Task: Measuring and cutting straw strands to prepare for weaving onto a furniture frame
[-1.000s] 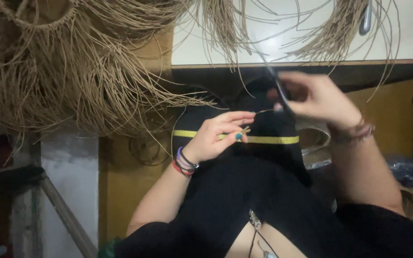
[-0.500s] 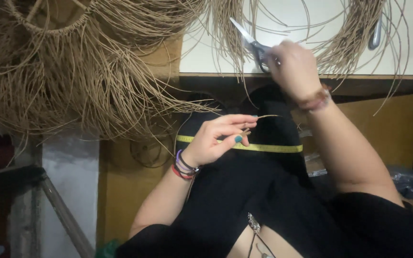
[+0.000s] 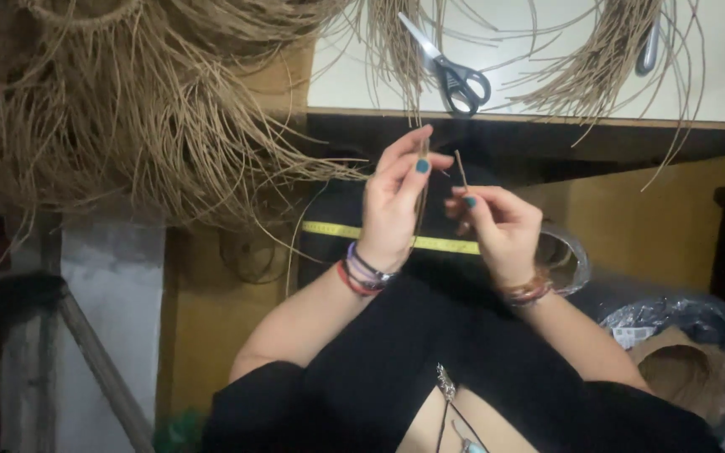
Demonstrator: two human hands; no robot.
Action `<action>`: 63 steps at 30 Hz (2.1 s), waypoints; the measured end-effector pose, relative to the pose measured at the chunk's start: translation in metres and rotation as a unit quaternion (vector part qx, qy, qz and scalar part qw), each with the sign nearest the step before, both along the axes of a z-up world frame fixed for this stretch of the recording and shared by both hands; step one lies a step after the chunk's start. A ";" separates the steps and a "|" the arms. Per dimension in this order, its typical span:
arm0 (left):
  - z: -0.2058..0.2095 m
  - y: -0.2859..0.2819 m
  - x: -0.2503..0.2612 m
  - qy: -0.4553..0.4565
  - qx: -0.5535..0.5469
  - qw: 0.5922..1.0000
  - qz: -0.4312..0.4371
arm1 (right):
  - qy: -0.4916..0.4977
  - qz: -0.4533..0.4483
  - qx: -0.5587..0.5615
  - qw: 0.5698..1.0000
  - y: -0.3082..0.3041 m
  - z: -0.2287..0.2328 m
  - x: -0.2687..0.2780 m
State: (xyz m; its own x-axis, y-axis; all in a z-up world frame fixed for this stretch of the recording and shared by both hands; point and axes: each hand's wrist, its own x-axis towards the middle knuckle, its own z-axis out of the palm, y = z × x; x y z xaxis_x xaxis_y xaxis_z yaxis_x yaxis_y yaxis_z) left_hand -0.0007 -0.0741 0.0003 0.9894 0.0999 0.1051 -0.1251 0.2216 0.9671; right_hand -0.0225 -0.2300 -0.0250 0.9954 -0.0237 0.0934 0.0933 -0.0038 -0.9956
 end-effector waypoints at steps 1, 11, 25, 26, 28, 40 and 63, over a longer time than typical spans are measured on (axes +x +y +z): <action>0.003 -0.006 -0.006 0.001 0.000 1.000 0.004 | 0.001 0.004 0.000 1.000 0.002 -0.004 -0.004; 0.008 -0.024 -0.018 -0.007 -0.030 0.999 0.012 | -0.075 -0.019 -0.028 0.997 0.014 -0.009 -0.008; -0.003 -0.023 -0.011 -0.002 -0.075 0.997 -0.005 | 0.146 0.102 0.183 0.967 0.011 0.008 0.003; -0.011 -0.022 -0.006 0.022 -0.182 0.983 -0.003 | 0.141 0.125 0.156 0.970 0.009 0.011 0.004; -0.022 -0.012 0.003 0.047 -0.286 0.957 -0.003 | 0.134 0.146 0.129 0.972 0.000 0.020 0.004; -0.029 0.129 0.014 -0.022 -0.482 0.859 0.170 | 0.104 0.173 -0.340 0.919 -0.088 0.056 -0.003; 0.080 0.044 -0.054 -0.164 0.615 0.759 -0.135 | -0.076 0.305 -0.453 0.835 -0.063 0.073 0.014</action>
